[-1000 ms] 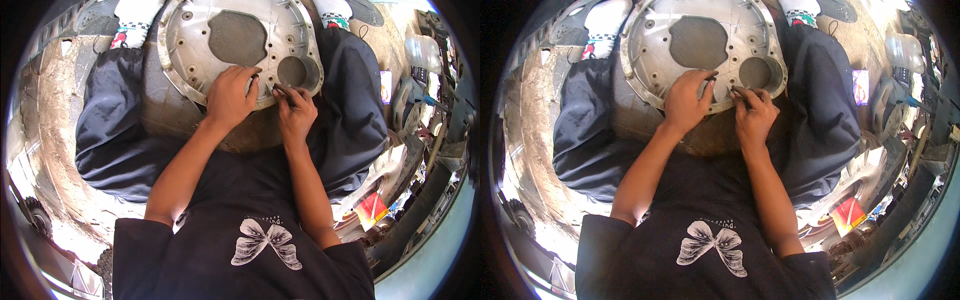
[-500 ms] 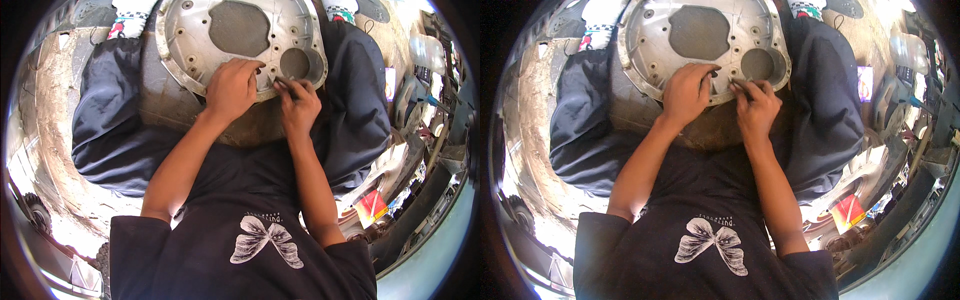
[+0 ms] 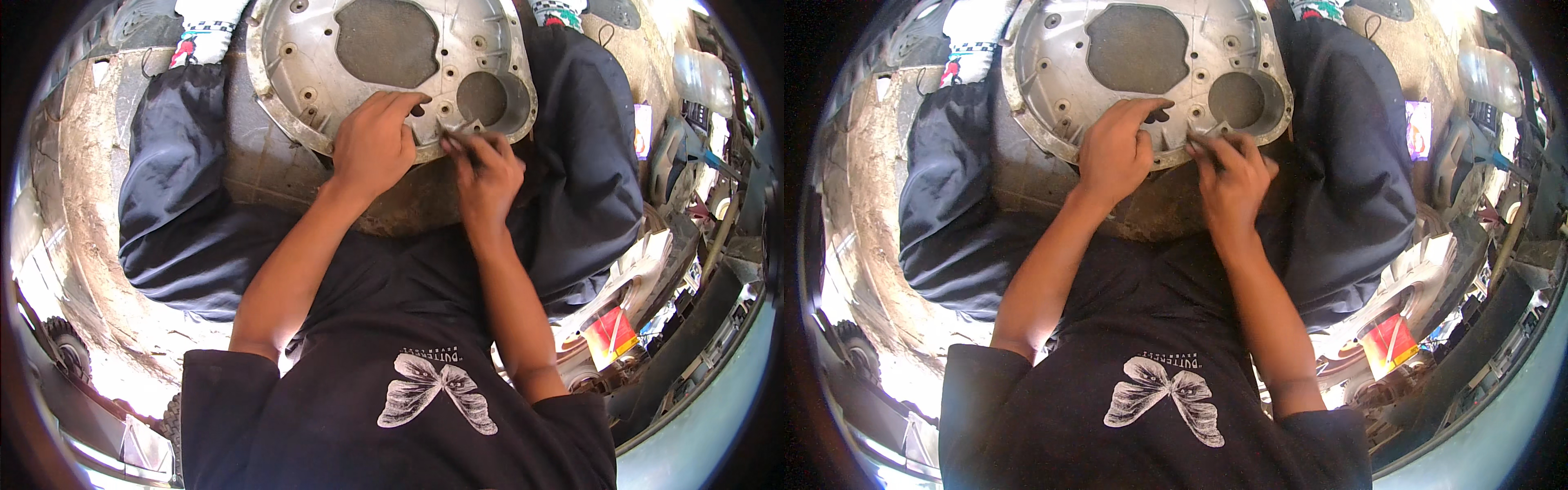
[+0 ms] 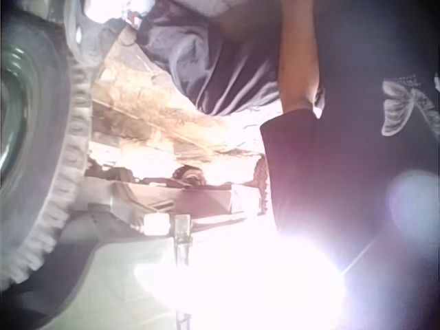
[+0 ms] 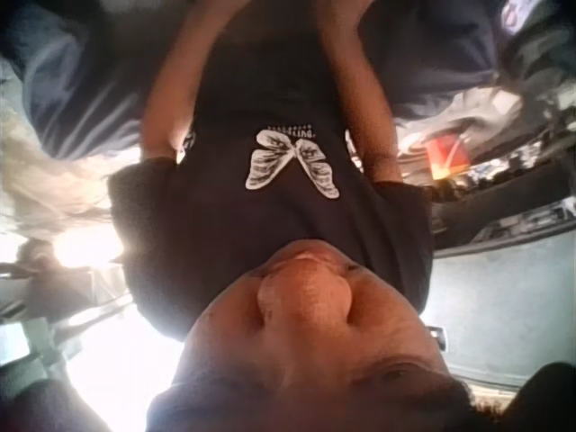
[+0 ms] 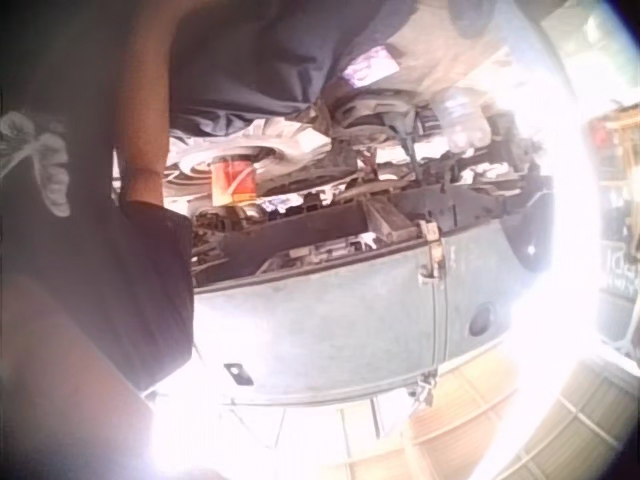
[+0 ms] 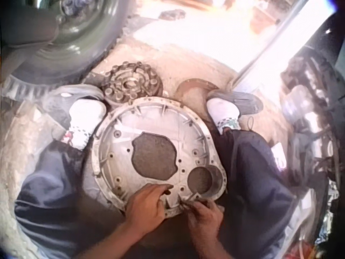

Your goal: The person scrubs the inner surface of a circular metal cover with a small abrasive pad, focusing on the edges and recessed areas. The person repeatedly rubs the same regions without visibly changing the overall condition of the cover.

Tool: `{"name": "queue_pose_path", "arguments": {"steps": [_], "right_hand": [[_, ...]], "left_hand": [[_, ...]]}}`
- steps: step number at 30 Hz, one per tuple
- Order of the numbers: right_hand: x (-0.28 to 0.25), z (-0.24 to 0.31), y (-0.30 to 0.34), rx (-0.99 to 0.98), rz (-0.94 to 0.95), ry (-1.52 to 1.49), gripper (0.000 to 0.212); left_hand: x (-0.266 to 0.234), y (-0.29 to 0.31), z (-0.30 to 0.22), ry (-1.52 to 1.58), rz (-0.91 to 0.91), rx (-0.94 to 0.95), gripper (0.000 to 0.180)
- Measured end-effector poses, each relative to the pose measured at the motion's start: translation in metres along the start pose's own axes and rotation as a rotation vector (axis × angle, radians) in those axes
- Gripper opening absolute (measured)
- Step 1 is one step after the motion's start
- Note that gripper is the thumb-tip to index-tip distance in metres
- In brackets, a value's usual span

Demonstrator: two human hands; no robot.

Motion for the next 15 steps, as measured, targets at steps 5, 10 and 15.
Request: {"name": "queue_pose_path", "arguments": {"steps": [5, 10, 15], "right_hand": [[0.000, -0.003, 0.020, 0.184, 0.119, -0.115, 0.021], [0.009, -0.005, 0.002, 0.147, 0.043, -0.076, 0.021], [0.008, -0.007, 0.014, 0.158, 0.030, -0.147, 0.018]], "left_hand": [[0.000, 0.003, 0.009, 0.066, -0.058, 0.029, 0.044], [-0.001, 0.000, 0.001, -0.007, -0.018, 0.026, 0.056], [-0.002, 0.001, 0.006, 0.091, -0.045, 0.062, 0.049]]}}
Point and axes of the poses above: each hand's wrist, its own y-axis away from the middle knuckle, its own x-axis out of the palm, z = x × y, the point moved 4 cm from there along -y, towards the middle knuckle, and after that the axes turned 10 degrees about z, right-handed, at the moved point
